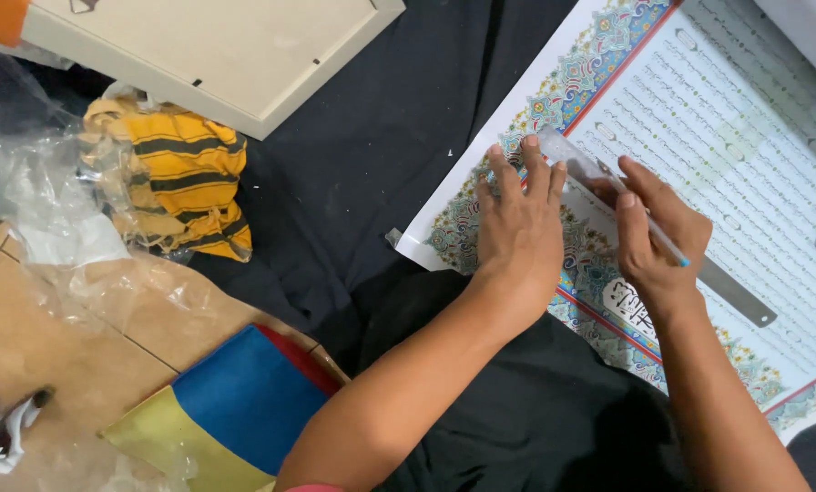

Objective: Measuring dimensions of a calligraphic artwork using a tape measure and a metal ruler, then marking cutting lines with a pen.

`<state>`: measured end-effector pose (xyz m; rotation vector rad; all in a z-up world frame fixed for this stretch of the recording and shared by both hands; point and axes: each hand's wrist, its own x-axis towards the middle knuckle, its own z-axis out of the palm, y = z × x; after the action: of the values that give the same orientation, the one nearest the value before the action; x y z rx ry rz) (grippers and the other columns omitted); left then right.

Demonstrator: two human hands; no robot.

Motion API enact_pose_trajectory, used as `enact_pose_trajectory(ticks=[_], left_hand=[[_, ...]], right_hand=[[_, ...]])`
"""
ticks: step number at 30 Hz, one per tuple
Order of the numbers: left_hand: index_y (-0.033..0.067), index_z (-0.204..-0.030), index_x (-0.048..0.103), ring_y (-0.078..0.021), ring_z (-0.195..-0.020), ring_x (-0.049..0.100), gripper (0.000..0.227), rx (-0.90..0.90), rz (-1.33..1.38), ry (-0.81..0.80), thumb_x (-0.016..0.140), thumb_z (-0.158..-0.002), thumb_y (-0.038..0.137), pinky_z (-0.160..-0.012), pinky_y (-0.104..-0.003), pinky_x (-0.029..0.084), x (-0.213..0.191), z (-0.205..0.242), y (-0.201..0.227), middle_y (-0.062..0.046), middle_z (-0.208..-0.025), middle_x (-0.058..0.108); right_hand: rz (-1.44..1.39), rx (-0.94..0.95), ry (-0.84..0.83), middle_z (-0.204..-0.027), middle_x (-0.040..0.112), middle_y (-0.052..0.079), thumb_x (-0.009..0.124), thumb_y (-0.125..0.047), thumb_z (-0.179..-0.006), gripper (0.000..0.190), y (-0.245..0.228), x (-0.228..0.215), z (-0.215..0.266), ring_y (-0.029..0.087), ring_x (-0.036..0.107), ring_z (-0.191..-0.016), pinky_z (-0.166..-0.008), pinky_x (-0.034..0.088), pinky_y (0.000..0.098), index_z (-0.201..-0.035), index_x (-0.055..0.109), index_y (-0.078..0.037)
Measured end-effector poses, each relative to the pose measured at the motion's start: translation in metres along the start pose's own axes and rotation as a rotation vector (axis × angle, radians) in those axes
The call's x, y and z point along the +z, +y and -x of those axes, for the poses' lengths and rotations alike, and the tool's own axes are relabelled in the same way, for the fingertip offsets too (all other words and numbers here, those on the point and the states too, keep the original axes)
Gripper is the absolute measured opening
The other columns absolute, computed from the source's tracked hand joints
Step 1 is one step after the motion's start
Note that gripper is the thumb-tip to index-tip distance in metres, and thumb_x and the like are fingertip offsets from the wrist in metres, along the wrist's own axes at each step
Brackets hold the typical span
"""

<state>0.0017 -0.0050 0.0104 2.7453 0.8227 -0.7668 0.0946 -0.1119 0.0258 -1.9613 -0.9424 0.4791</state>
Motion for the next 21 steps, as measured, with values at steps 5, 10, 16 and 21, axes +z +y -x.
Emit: enact_pose_trajectory(ticks=[5, 10, 16, 21], left_hand=[[0.0314, -0.162, 0.029, -0.0512, -0.151, 0.023, 0.064, 0.006, -0.015, -0.023, 0.045, -0.1, 0.034, -0.115, -0.054, 0.038, -0.003, 0.0, -0.002, -0.011, -0.169, 0.018], [0.026, -0.155, 0.043, -0.0511, -0.153, 0.019, 0.054, 0.01, 0.06, -0.035, 0.045, -0.102, 0.03, -0.117, -0.057, 0.037, -0.001, -0.003, -0.001, -0.01, -0.17, 0.017], [0.0276, -0.149, 0.054, -0.0487, -0.15, 0.026, 0.051, 0.019, 0.061, 0.074, 0.048, -0.099, 0.03, -0.115, -0.053, 0.04, 0.002, 0.002, -0.003, -0.009, -0.167, 0.025], [0.0269, -0.16, 0.035, -0.0538, -0.151, 0.017, 0.06, 0.067, 0.064, -0.063, 0.045, -0.101, 0.032, -0.118, -0.055, 0.034, -0.005, -0.001, -0.007, -0.014, -0.168, 0.015]], right_hand=[[-0.118, 0.143, 0.02, -0.105, 0.072, 0.022, 0.068, -0.003, -0.11, 0.016, 0.014, 0.013, -0.009, 0.028, 0.074, -0.103, -0.081, 0.054, 0.0291, -0.12, 0.061, 0.007], [-0.124, 0.219, 0.032, -0.098, 0.071, 0.011, 0.075, -0.003, -0.107, 0.011, 0.015, 0.017, -0.033, 0.009, 0.058, -0.08, -0.071, 0.044, 0.0233, -0.115, 0.07, 0.003], [-0.104, 0.105, -0.05, -0.097, 0.071, 0.013, 0.07, 0.0, -0.108, 0.009, 0.009, 0.016, -0.075, 0.015, 0.064, -0.085, -0.073, 0.05, 0.0261, -0.113, 0.074, 0.006], [0.151, -0.126, -0.26, -0.111, 0.076, 0.014, 0.066, -0.009, -0.108, 0.015, -0.001, 0.011, -0.097, 0.02, 0.069, -0.083, -0.049, 0.048, 0.0293, -0.108, 0.077, 0.001]])
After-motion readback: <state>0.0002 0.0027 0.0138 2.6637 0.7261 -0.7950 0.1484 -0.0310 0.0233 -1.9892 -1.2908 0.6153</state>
